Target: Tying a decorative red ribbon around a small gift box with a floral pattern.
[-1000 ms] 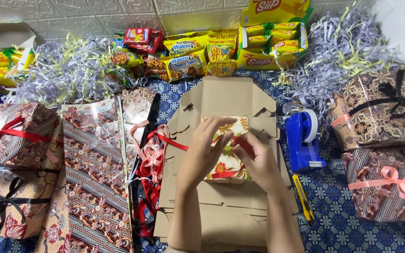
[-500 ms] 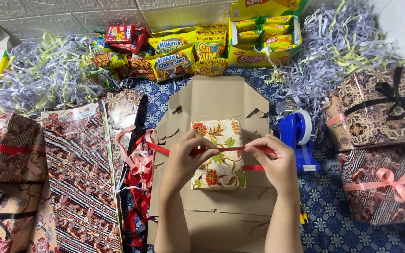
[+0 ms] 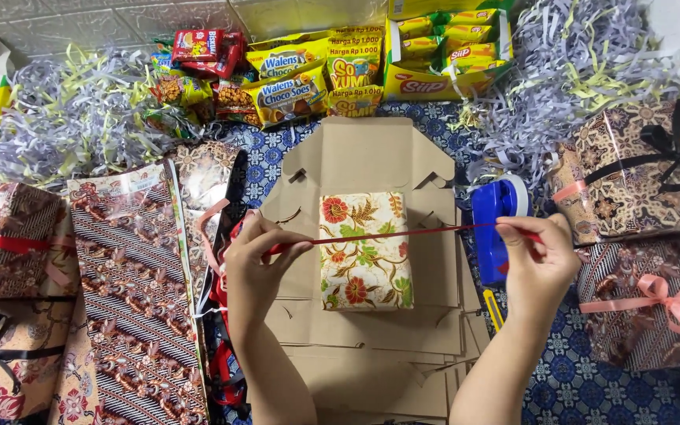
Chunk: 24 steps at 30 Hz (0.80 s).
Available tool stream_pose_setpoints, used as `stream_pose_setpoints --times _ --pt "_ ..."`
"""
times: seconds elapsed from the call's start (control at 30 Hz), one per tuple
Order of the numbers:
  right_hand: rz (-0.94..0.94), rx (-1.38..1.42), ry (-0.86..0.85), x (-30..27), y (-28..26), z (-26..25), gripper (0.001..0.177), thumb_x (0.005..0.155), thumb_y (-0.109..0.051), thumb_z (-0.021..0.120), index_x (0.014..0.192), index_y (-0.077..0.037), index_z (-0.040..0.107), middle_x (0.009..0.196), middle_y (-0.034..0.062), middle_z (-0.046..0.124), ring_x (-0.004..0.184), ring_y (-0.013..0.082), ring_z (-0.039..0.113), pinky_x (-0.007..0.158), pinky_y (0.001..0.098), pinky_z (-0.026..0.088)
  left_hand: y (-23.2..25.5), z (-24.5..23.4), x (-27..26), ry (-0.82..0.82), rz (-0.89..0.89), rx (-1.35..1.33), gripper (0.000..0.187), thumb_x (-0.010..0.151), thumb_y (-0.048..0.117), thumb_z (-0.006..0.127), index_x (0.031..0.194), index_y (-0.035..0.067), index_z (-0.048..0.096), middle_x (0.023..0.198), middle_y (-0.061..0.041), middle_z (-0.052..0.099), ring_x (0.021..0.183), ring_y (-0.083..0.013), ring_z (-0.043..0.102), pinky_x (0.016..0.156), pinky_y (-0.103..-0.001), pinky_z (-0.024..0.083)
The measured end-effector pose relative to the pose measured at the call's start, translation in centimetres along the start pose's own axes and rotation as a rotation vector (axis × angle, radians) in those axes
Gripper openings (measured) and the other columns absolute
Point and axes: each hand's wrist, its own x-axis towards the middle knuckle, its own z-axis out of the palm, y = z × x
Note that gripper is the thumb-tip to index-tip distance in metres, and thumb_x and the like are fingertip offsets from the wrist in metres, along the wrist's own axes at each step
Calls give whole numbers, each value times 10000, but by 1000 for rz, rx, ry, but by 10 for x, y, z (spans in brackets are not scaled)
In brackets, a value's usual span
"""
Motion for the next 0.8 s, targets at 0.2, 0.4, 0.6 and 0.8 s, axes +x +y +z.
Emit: stream_pose_setpoints --times 0.2,0.4,0.6,0.8 --pt "-131 -134 90 4 25 -22 126 977 -94 705 1009 19 660 1034 101 461 1004 233 490 912 328 464 -26 -28 -6 172 157 205 98 811 93 768 896 86 720 771 -25 516 696 -133 486 587 -231 444" --pt "-228 -271 79 8 37 -33 74 972 67 724 1034 65 683 1080 148 436 1023 288 513 913 374 496 -58 -49 -14 255 41 288 169 818 55 789 965 100 719 908 -52 533 771 -137 515 624 -221 505" --pt "-196 -361 126 11 50 -32 193 913 198 675 1023 40 688 1018 169 542 964 305 574 918 432 479 -75 -57 -14 270 -19 408 128 896 8 729 979 106 725 894 -69 555 690 -153 491 548 -248 447" --pt "-279 -407 142 11 47 -31 215 877 253 669 991 72 650 1005 189 572 992 341 564 921 455 453 -99 -62 -16 703 269 494 132 919 -106 746 1013 -24 705 936 -142 593 785 -208 524 573 -237 488"
